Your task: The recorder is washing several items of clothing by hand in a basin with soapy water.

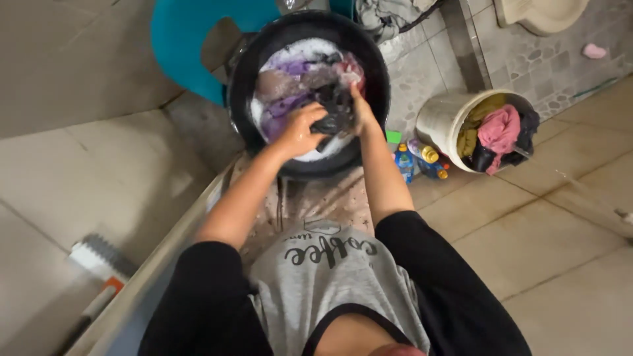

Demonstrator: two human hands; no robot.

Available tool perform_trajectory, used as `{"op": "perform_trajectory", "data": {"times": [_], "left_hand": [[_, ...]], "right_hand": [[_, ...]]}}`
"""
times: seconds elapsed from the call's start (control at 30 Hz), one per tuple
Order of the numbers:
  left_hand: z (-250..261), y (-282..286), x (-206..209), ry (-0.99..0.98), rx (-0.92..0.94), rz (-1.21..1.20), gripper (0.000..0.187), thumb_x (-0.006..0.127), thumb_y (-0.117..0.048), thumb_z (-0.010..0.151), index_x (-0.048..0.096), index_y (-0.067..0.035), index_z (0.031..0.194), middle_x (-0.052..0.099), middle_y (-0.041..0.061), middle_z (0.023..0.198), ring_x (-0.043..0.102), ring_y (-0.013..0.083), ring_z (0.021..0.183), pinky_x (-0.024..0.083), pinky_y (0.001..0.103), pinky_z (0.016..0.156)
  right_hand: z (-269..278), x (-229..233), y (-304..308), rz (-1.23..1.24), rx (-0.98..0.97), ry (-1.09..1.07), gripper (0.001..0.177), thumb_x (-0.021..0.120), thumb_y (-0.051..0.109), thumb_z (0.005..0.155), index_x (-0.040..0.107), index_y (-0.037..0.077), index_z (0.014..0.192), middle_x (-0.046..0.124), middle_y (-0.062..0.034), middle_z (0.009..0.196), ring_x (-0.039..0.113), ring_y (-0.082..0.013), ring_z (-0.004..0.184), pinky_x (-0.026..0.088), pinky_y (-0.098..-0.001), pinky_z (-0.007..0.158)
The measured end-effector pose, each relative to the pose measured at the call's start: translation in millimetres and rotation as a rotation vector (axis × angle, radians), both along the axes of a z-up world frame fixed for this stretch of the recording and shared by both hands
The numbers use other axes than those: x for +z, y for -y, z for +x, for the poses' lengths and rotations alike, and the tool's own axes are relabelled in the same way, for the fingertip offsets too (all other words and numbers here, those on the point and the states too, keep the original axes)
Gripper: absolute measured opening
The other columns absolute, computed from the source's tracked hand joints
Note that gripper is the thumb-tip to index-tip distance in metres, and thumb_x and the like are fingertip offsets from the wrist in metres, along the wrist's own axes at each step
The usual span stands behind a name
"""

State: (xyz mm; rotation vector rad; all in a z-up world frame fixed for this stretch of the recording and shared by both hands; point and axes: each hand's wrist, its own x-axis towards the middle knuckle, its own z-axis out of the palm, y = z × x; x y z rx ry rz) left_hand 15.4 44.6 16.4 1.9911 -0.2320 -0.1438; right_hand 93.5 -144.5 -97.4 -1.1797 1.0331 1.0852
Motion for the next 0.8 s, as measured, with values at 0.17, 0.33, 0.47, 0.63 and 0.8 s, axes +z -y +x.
{"op": "perform_trajectory", "data": {"times": [0.17, 0.33, 0.47, 0.63, 0.8], "left_hand": [[-17.8, 18.9, 90.9, -0.023, -0.186, -0.309, 0.042, 0.087, -0.003, 0.074, 0.065, 0.001, 0.108, 0.066, 0.015, 0.110, 0.067, 0.0334, 0.105, 0.053, 0.038, 0.093], [-47.2, -25.2, 34.1, -0.319, 0.333, -0.502, 0.052, 0.085, -0.017, 0.088, 0.061, -0.002, 0.132, 0.065, 0.008, 0.132, 0.060, 0.0195, 0.122, 0.048, 0.035, 0.108], [-58.9, -59.8, -4.0, -0.389, 0.736, -0.511, 0.055, 0.076, -0.033, 0.098, 0.063, -0.006, 0.144, 0.066, 0.017, 0.141, 0.060, 0.0277, 0.131, 0.048, 0.037, 0.113], [-69.0, -65.5, 40.0, -0.079, 0.210, 0.030, 0.107, 0.082, -0.011, 0.067, 0.036, -0.017, 0.164, 0.042, 0.019, 0.160, 0.038, 0.0357, 0.150, 0.035, 0.046, 0.125], [-48.0, -21.4, 104.1, 0.299, -0.005, 0.346, 0.147, 0.093, -0.065, 0.042, 0.021, -0.007, 0.157, 0.023, 0.033, 0.155, 0.017, 0.0527, 0.142, 0.017, 0.062, 0.114]], "right_hand": [[-46.3, 58.9, -6.4, 0.726, -0.426, 0.026, 0.061, 0.054, 0.056, 0.091, 0.068, 0.004, 0.119, 0.075, -0.0160, 0.105, 0.071, -0.0316, 0.093, 0.058, -0.0460, 0.087], [-79.1, 131.7, -16.4, 0.747, -0.580, 0.106, 0.052, 0.056, 0.042, 0.091, 0.068, 0.001, 0.120, 0.075, -0.0181, 0.111, 0.072, -0.0333, 0.099, 0.058, -0.0465, 0.093], [-88.2, 198.4, -18.0, 0.814, -0.658, 0.202, 0.044, 0.056, 0.036, 0.097, 0.068, 0.000, 0.120, 0.074, -0.0180, 0.115, 0.071, -0.0345, 0.103, 0.058, -0.0477, 0.097], [-81.4, 300.5, -32.4, 0.540, -0.647, 0.122, 0.045, 0.057, 0.040, 0.086, 0.068, 0.006, 0.112, 0.075, -0.0143, 0.106, 0.073, -0.0326, 0.094, 0.060, -0.0484, 0.087], [-95.9, 376.9, -37.0, 0.048, 0.031, 1.113, 0.036, 0.080, 0.012, 0.087, 0.062, 0.006, 0.118, 0.068, -0.0059, 0.105, 0.064, -0.0171, 0.099, 0.055, -0.0327, 0.089]]}}
